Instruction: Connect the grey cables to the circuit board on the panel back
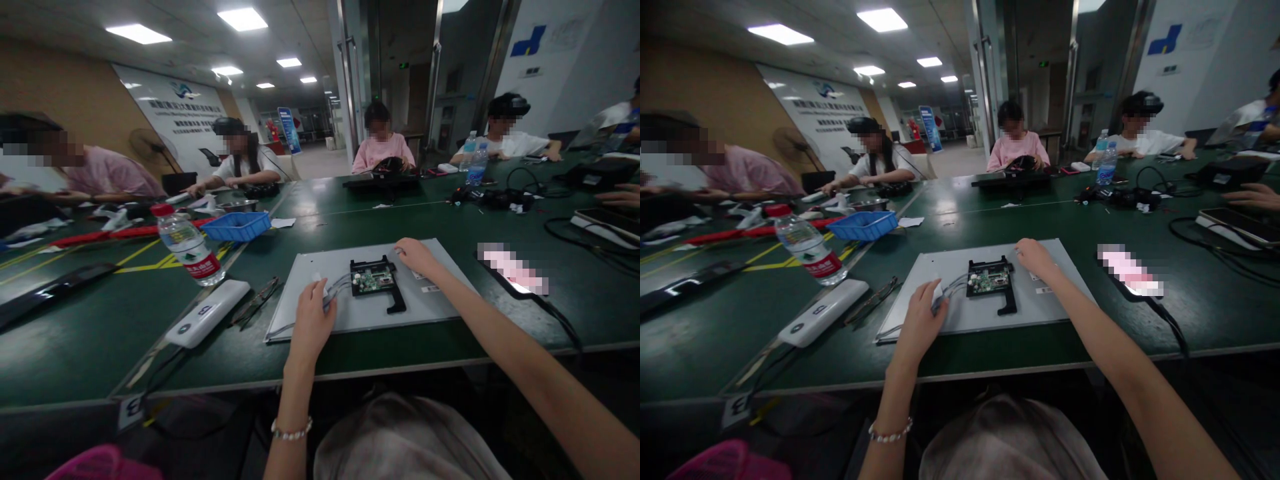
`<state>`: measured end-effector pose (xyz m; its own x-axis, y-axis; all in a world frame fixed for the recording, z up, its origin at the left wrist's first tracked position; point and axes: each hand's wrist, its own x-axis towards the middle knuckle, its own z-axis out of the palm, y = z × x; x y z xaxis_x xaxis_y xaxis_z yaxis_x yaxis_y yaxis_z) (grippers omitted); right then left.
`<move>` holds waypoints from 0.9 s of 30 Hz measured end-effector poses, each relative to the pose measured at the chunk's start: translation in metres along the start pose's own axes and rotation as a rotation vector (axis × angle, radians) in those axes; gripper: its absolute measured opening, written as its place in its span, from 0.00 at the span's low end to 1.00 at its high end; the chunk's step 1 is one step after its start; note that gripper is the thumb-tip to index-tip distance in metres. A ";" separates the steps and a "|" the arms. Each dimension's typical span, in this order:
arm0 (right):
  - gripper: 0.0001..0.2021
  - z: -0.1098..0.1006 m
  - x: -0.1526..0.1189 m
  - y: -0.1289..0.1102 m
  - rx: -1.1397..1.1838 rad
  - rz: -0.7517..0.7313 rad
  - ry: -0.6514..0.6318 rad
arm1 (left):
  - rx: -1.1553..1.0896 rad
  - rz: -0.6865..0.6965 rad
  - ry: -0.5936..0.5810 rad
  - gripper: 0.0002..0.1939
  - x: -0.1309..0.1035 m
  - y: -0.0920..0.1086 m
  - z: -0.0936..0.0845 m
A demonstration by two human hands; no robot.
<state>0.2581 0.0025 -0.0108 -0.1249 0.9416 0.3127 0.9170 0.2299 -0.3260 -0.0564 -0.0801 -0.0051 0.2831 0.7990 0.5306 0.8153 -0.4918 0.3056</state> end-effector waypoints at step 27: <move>0.17 0.003 0.000 0.000 0.043 -0.134 -0.122 | -0.160 0.351 -0.632 0.37 0.131 0.010 0.033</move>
<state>0.2567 0.0035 -0.0134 -0.2921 0.9240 0.2467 0.8723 0.3632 -0.3275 0.0054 0.0312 0.0418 0.7897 0.6087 0.0766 0.5536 -0.7608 0.3386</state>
